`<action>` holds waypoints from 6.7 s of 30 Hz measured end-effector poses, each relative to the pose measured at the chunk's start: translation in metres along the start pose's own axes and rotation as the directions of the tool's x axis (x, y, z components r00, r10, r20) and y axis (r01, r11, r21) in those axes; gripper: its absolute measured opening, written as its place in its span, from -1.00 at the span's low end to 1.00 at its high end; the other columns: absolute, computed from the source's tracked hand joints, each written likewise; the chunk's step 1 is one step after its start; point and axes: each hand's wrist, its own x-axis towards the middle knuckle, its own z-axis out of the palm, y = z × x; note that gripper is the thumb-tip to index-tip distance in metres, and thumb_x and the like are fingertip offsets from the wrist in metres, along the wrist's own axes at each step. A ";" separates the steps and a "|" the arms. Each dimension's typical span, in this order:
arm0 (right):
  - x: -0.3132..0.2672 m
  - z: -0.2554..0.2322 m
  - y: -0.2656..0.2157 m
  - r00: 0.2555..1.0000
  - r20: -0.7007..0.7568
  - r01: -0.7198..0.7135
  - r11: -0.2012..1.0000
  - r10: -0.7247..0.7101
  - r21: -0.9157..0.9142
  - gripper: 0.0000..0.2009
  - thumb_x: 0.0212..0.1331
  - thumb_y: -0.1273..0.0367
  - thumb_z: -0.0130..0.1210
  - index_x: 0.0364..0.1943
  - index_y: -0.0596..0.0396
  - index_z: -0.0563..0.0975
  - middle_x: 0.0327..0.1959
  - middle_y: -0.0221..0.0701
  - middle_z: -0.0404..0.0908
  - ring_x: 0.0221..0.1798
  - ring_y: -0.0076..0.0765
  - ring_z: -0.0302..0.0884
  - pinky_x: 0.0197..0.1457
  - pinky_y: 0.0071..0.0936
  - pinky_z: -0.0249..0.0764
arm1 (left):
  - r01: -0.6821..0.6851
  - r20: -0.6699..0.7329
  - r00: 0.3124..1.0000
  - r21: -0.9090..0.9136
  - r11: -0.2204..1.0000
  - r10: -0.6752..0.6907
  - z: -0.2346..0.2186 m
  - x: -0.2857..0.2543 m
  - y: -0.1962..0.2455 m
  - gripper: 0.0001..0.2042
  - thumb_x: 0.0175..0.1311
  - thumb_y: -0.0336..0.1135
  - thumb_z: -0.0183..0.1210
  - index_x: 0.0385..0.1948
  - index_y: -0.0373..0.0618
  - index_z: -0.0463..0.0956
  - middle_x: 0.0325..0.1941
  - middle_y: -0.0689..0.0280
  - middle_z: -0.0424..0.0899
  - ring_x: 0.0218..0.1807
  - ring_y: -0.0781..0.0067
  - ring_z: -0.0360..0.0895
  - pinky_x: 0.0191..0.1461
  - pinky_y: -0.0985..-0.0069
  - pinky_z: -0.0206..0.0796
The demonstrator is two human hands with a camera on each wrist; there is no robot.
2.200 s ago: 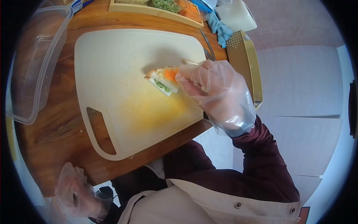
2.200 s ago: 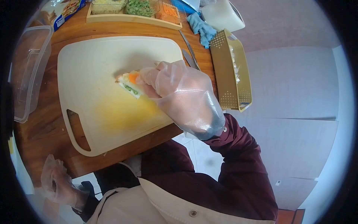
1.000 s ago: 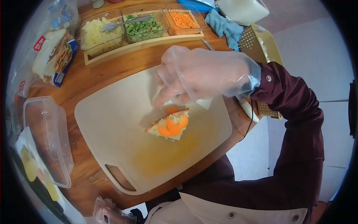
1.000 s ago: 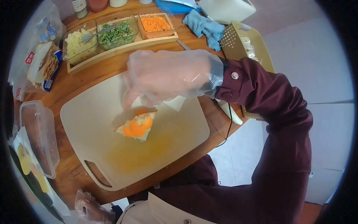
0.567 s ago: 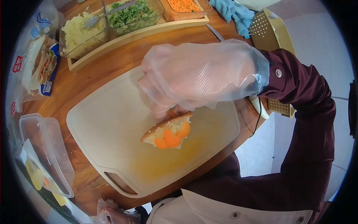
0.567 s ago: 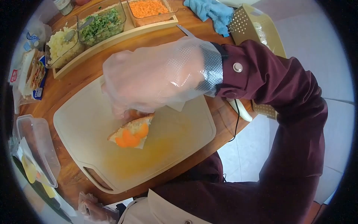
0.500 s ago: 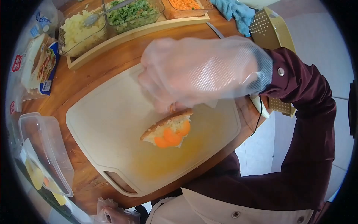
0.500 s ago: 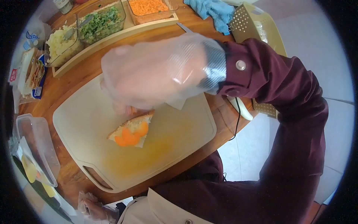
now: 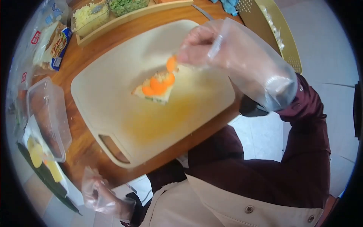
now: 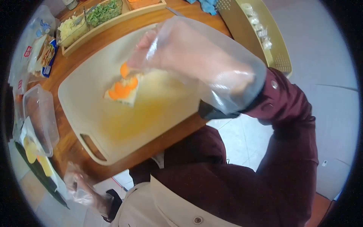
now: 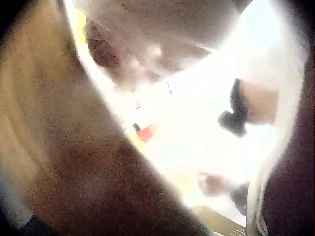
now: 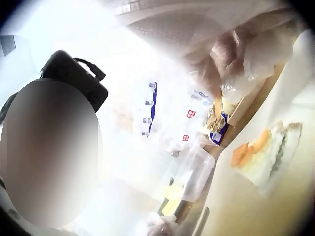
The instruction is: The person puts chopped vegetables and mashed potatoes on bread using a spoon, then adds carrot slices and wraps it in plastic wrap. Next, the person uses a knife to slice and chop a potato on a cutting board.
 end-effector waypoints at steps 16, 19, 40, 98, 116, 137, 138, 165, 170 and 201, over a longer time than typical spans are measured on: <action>-0.013 0.032 0.057 0.857 -0.056 0.493 0.846 -0.513 -0.204 -0.72 0.43 0.36 0.05 0.01 0.18 0.72 0.02 -0.16 0.76 0.05 -0.04 0.69 0.16 -0.29 0.58 | -0.730 0.704 0.556 0.158 0.665 0.443 0.117 0.070 0.128 -0.01 -0.11 -0.13 0.59 0.48 -0.18 0.31 0.51 -0.08 0.38 0.55 -0.20 0.27 0.61 0.11 0.10; -0.006 0.035 0.062 0.768 -0.092 0.594 0.758 -0.634 -0.268 -0.70 0.44 0.27 0.06 -0.05 0.16 0.74 -0.08 -0.18 0.78 -0.05 -0.05 0.70 0.07 -0.31 0.58 | -0.711 0.721 0.538 0.110 0.694 0.437 0.127 0.076 0.127 -0.04 -0.13 -0.21 0.61 0.44 -0.24 0.34 0.42 -0.09 0.48 0.50 -0.22 0.32 0.58 0.08 0.12; -0.015 0.050 0.034 0.844 -0.345 0.298 0.894 -0.411 -0.335 -0.68 0.20 0.12 0.35 -0.29 0.14 0.77 -0.49 -0.26 0.73 -0.42 -0.47 0.68 -0.21 -0.42 0.58 | -0.627 0.734 0.516 -0.027 0.779 0.441 0.142 0.101 0.106 0.06 -0.19 -0.03 0.64 0.49 -0.18 0.34 0.21 0.05 0.62 0.34 -0.09 0.42 0.56 0.03 0.00; -0.006 -0.009 0.062 0.812 -0.086 0.396 0.653 -0.577 -0.646 -0.72 0.30 0.28 0.28 -0.03 0.16 0.74 -0.32 -0.10 0.74 -0.23 0.08 0.72 -0.07 -0.25 0.62 | -0.653 0.688 0.566 0.037 0.757 0.455 0.118 0.090 0.121 0.04 -0.14 0.20 0.59 0.49 0.01 0.37 0.41 0.22 0.57 0.52 -0.13 0.31 0.69 -0.24 -0.24; -0.014 -0.013 0.086 0.946 -0.010 0.297 0.879 -0.324 -0.374 -0.72 0.24 0.35 0.33 -0.06 0.23 0.63 -0.24 -0.04 0.68 -0.13 0.09 0.67 -0.02 -0.16 0.54 | -0.626 0.535 0.707 0.171 0.761 0.461 0.081 0.060 0.132 -0.32 0.00 -0.31 0.54 0.24 -0.33 0.55 0.30 0.05 0.64 0.41 0.17 0.50 0.54 0.22 0.23; 0.012 -0.006 0.013 0.881 0.300 0.411 0.906 -0.367 -0.098 -0.68 0.42 0.41 0.13 0.14 0.31 0.65 -0.12 -0.18 0.77 -0.08 -0.38 0.67 0.03 -0.43 0.57 | -0.436 0.521 0.799 0.161 0.885 0.299 0.107 0.105 0.107 -0.58 0.47 -0.17 0.26 0.17 -0.33 0.62 -0.07 0.24 0.73 -0.15 0.49 0.65 -0.06 0.52 0.44; 0.042 0.010 0.045 0.738 0.195 0.670 0.737 -0.646 -0.090 -0.72 0.41 0.37 0.15 0.07 0.22 0.69 -0.14 -0.19 0.78 -0.08 -0.32 0.71 0.04 -0.40 0.59 | -0.569 0.550 0.746 0.233 0.788 0.376 0.109 0.108 0.104 -0.59 0.48 -0.20 0.25 0.18 -0.33 0.62 -0.06 0.19 0.74 -0.15 0.45 0.68 -0.03 0.47 0.47; 0.030 0.041 0.039 0.889 -0.047 0.443 0.882 -0.456 -0.162 -0.65 0.22 0.14 0.28 -0.21 0.17 0.78 -0.44 -0.19 0.72 -0.40 -0.20 0.68 -0.23 -0.29 0.57 | -0.477 0.558 0.695 -0.115 0.871 0.454 0.148 0.105 0.100 -0.67 0.55 -0.21 0.15 -0.05 -0.41 0.59 -0.33 0.09 0.58 -0.26 0.24 0.49 -0.03 0.39 0.41; 0.024 0.031 0.044 0.881 -0.043 0.464 0.879 -0.471 -0.112 -0.69 0.24 0.21 0.25 -0.14 0.16 0.77 -0.38 -0.21 0.74 -0.33 -0.25 0.70 -0.18 -0.33 0.58 | -0.213 0.612 0.648 -0.425 0.879 0.453 0.153 0.094 0.137 -0.68 0.53 -0.21 0.16 -0.12 -0.40 0.59 -0.34 0.07 0.54 -0.27 0.26 0.45 -0.06 0.38 0.40; 0.039 0.049 0.066 0.673 -0.125 0.739 0.671 -0.729 0.057 -0.79 0.26 0.39 0.20 -0.14 0.22 0.71 -0.27 -0.21 0.77 -0.21 -0.21 0.74 -0.06 -0.32 0.60 | -0.407 0.720 0.683 0.234 0.883 0.125 0.128 0.113 0.141 -0.53 0.41 -0.45 0.17 0.34 -0.41 0.47 0.25 0.16 0.66 0.22 0.47 0.57 0.29 0.54 0.36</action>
